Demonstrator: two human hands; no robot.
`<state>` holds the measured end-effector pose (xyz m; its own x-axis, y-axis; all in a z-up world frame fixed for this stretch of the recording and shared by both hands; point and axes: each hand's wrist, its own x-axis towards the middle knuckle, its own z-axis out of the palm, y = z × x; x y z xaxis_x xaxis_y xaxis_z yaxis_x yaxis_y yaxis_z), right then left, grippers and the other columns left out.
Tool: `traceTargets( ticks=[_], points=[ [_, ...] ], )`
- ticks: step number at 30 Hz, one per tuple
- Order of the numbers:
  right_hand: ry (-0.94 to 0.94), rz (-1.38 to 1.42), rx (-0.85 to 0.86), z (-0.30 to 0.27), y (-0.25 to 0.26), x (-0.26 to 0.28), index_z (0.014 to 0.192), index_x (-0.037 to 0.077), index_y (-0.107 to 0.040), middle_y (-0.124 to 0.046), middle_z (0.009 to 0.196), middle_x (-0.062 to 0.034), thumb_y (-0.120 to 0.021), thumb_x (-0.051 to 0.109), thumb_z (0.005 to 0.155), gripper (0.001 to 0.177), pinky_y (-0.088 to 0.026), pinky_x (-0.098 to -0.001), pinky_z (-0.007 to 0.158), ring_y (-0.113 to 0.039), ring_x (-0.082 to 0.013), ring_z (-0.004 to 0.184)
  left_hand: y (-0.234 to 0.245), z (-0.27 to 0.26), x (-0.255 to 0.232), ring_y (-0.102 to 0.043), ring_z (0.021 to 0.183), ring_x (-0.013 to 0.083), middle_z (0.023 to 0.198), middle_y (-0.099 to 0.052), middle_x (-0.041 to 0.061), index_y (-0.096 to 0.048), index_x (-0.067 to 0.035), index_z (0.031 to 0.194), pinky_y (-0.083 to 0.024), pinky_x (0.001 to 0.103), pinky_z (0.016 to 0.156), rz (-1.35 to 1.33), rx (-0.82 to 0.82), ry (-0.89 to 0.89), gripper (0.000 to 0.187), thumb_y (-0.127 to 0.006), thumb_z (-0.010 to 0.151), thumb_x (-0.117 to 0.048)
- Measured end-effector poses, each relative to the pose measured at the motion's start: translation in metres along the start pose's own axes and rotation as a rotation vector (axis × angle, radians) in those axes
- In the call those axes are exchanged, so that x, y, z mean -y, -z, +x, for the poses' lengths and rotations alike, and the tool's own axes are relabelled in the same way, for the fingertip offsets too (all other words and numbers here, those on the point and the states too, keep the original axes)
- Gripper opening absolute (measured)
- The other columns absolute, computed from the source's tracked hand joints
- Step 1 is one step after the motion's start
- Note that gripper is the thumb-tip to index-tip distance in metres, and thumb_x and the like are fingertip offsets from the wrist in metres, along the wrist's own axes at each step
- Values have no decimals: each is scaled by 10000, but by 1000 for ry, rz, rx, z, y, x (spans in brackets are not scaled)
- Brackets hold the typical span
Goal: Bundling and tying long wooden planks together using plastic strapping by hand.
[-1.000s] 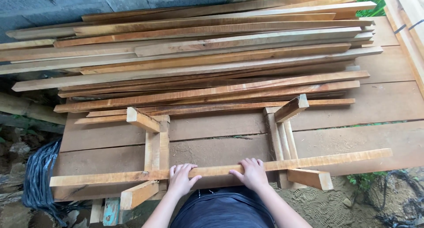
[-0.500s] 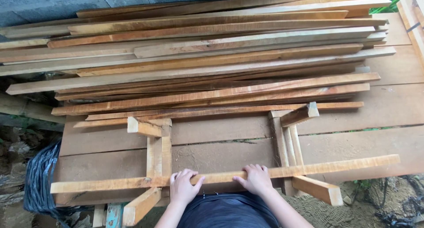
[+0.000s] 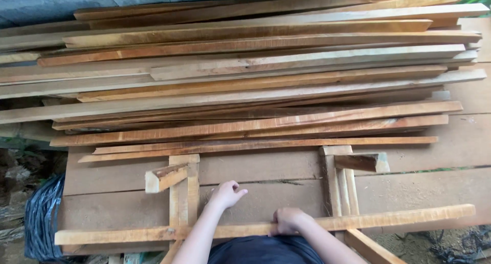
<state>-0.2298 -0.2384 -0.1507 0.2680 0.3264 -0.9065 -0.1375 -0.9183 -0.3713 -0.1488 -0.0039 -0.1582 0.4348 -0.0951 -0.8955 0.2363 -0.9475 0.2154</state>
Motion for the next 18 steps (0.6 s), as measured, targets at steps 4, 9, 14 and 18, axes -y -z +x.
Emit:
traceTargets(
  ticks=[4,9,14,18],
  points=[
    [94,10,-95,6,-13,-12,1115,92,-711,-740,1073,-161,-803,568,789,584,-549,-419,944,-696,-327,1058,-16,39,20,-649,1222,216,1307,-691,54,-670,-165,1290,-522,414,1078,-152,-112,-84,535,-624,932,-560],
    [156,80,-410,-23,-21,6,1007,86,-624,-705,973,-111,-791,544,814,525,-548,-416,869,-694,-291,971,-22,14,8,-651,1208,191,1314,-676,35,-652,-183,1302,-509,409,1051,-133,34,-35,528,-588,948,-570],
    [206,104,-658,-27,-42,1,975,101,-625,-669,968,-85,-801,514,792,484,-514,-404,869,-653,-274,974,-49,1,19,-679,1156,232,1235,-720,92,-738,-132,1194,-527,377,1035,-101,92,-167,521,-715,890,-554],
    [188,107,-646,-29,-43,0,1036,89,-679,-711,1019,-96,-778,586,760,577,-503,-410,904,-670,-285,997,-62,-25,30,-704,1133,223,1215,-747,65,-766,-170,1188,-528,369,1021,-81,194,-149,502,-797,809,-498]
  ],
)
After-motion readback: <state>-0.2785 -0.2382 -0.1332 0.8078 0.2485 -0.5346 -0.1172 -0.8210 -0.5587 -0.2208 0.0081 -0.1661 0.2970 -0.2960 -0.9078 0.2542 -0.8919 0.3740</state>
